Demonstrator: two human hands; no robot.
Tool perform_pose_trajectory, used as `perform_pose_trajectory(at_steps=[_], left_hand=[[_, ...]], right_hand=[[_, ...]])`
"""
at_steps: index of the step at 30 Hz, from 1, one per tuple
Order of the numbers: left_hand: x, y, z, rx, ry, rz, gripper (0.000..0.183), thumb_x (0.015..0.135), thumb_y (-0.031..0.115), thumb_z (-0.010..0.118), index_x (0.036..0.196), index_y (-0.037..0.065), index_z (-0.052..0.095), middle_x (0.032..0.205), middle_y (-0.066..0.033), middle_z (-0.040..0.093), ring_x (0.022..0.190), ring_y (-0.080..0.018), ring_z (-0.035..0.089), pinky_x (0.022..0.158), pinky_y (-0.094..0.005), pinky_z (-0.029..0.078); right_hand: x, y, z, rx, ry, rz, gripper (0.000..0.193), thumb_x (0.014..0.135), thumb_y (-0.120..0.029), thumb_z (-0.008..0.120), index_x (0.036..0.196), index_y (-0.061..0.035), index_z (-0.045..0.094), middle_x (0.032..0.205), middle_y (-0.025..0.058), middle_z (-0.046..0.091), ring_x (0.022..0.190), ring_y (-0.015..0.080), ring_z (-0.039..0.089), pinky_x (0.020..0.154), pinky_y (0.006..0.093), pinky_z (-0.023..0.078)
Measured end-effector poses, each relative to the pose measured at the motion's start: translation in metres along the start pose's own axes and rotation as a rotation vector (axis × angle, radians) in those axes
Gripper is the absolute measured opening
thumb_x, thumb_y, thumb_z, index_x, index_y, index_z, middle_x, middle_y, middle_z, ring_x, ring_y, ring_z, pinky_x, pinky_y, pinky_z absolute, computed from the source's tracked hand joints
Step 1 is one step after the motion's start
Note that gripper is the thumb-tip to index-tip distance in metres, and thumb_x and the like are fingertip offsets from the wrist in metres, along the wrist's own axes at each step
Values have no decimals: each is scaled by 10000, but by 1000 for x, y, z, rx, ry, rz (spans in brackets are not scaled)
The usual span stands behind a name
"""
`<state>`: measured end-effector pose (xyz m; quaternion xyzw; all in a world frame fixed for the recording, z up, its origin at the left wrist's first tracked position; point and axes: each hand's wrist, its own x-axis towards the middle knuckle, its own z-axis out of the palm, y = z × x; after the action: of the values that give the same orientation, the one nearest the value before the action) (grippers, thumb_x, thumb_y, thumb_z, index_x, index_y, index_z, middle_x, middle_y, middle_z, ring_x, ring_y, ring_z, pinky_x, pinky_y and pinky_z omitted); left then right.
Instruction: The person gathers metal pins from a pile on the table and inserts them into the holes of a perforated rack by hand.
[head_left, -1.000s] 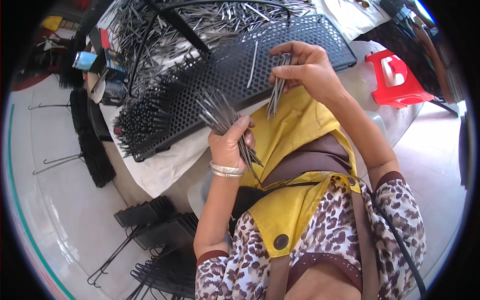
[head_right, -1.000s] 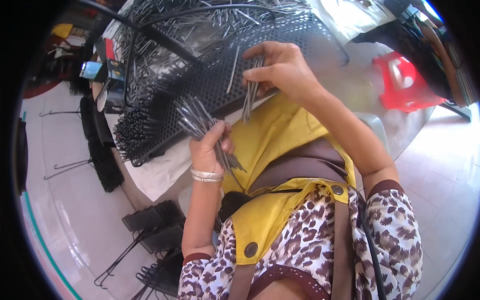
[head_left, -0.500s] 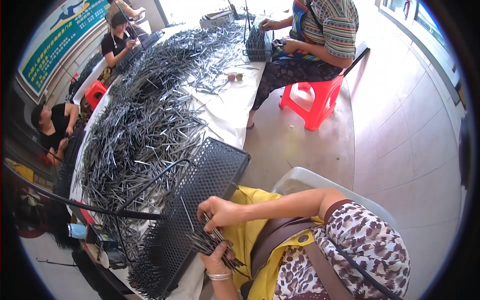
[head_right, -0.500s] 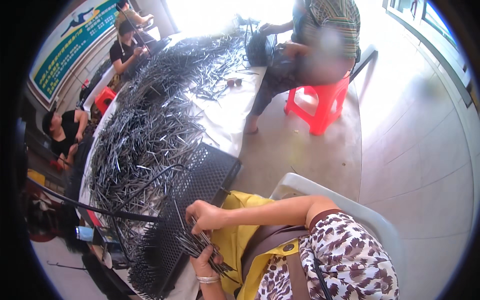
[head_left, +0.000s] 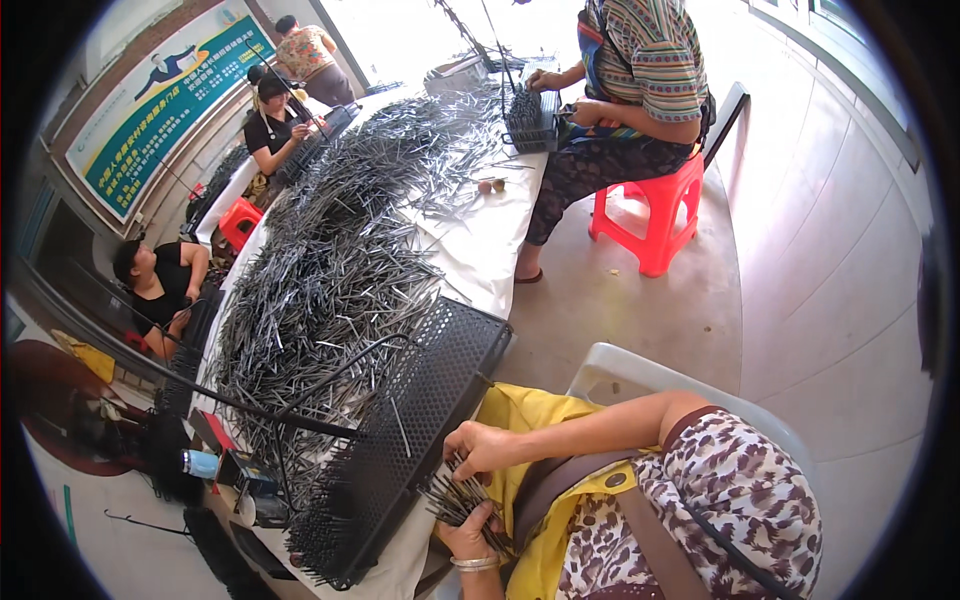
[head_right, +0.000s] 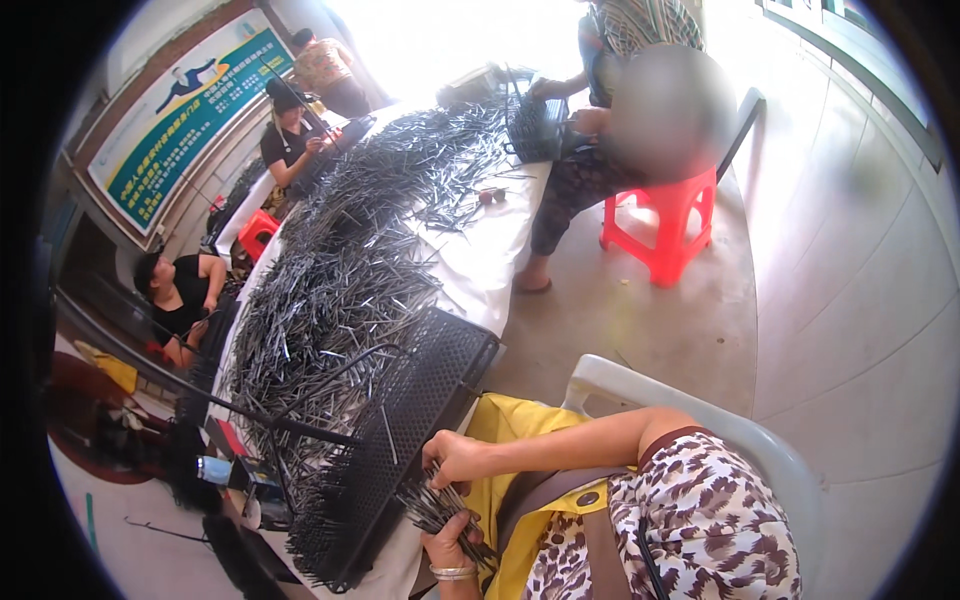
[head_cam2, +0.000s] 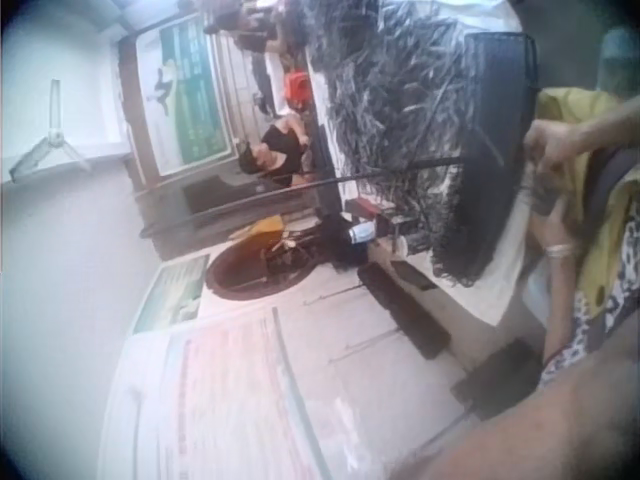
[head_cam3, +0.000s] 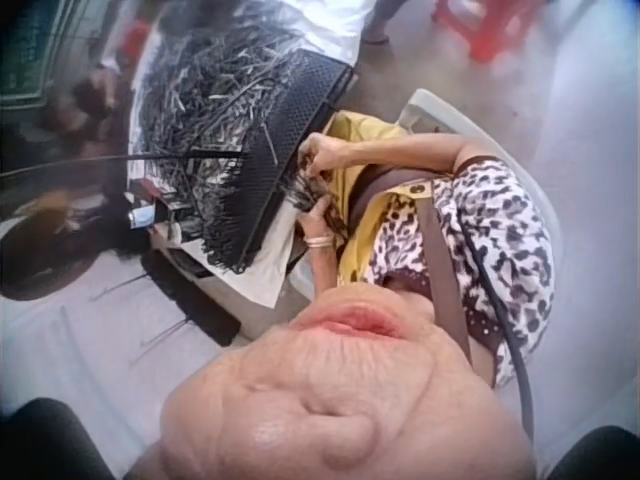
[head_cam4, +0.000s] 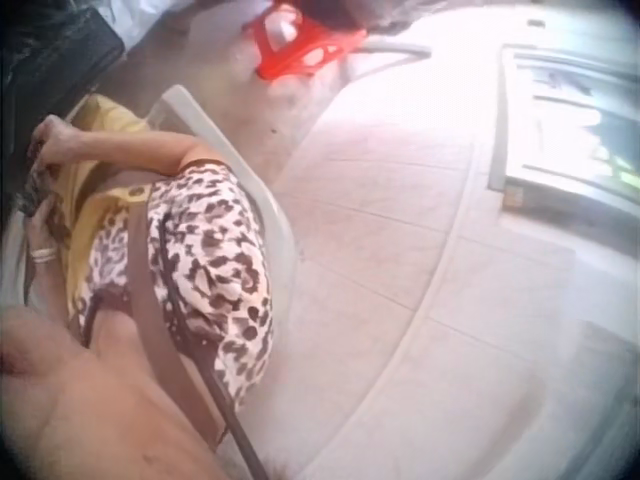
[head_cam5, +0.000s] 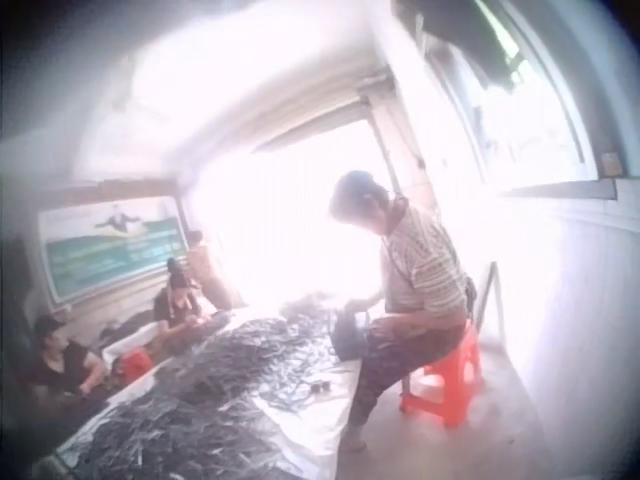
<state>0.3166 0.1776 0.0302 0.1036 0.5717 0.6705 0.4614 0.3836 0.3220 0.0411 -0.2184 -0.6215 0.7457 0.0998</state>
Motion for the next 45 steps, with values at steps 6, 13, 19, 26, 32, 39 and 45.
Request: perform_pose_trajectory(at_steps=[6, 13, 19, 26, 32, 39, 45], left_hand=[[0, 2, 8, 32, -40, -5, 269, 590, -60, 607, 837, -1, 516, 646, -102, 567, 415, -163, 506, 376, -243, 415], [1, -6, -10, -1, -76, -19, 328, 612, -37, 608, 921, 4, 509, 724, -92, 576, 537, -203, 571, 474, -280, 478], [-2, -6, -8, -110, -204, -4, 333, 639, -23, 588, 950, 17, 474, 677, -106, 542, 505, -211, 528, 449, -306, 452], [3, -16, -23, -203, -122, -123, 174, 645, -34, 575, 805, -27, 507, 637, -130, 549, 459, -200, 500, 411, -276, 402], [3, -20, -27, 237, -49, 214, 108, 736, 43, 523, 831, 15, 568, 721, -86, 582, 563, -150, 549, 464, -272, 450], [-5, -8, -9, -249, -55, -23, 103, 687, 53, 575, 697, -47, 553, 551, -79, 521, 434, -139, 478, 388, -230, 369], [-14, -5, -21, -385, -57, -14, 92, 675, 33, 601, 694, -46, 557, 601, -96, 555, 440, -142, 485, 388, -229, 368]], right_hand=[[-7, -6, -5, -123, 55, -61, 227, 672, -38, 625, 840, 64, 512, 608, 62, 516, 453, 139, 537, 380, 238, 437], [-4, 0, 3, -42, 25, -37, 219, 675, -24, 623, 847, 68, 523, 596, 61, 541, 457, 125, 543, 413, 222, 449], [3, 4, 8, -54, -74, -75, 252, 665, -34, 631, 871, 59, 520, 614, 68, 546, 501, 131, 557, 437, 226, 456], [-10, -32, -7, -398, 292, -510, 297, 713, -198, 627, 867, 33, 521, 673, 147, 583, 598, 201, 587, 517, 296, 457], [-102, -160, 33, 369, -346, -1, 251, 825, -216, 511, 792, 30, 542, 643, 58, 575, 539, 88, 554, 462, 189, 445], [-122, -182, 31, 150, -563, -195, 224, 787, -162, 544, 638, 6, 544, 497, 38, 506, 440, 90, 484, 413, 218, 363], [-244, -118, -153, 146, -626, -108, 181, 768, -133, 557, 671, 19, 546, 517, 52, 518, 446, 88, 493, 400, 206, 369]])
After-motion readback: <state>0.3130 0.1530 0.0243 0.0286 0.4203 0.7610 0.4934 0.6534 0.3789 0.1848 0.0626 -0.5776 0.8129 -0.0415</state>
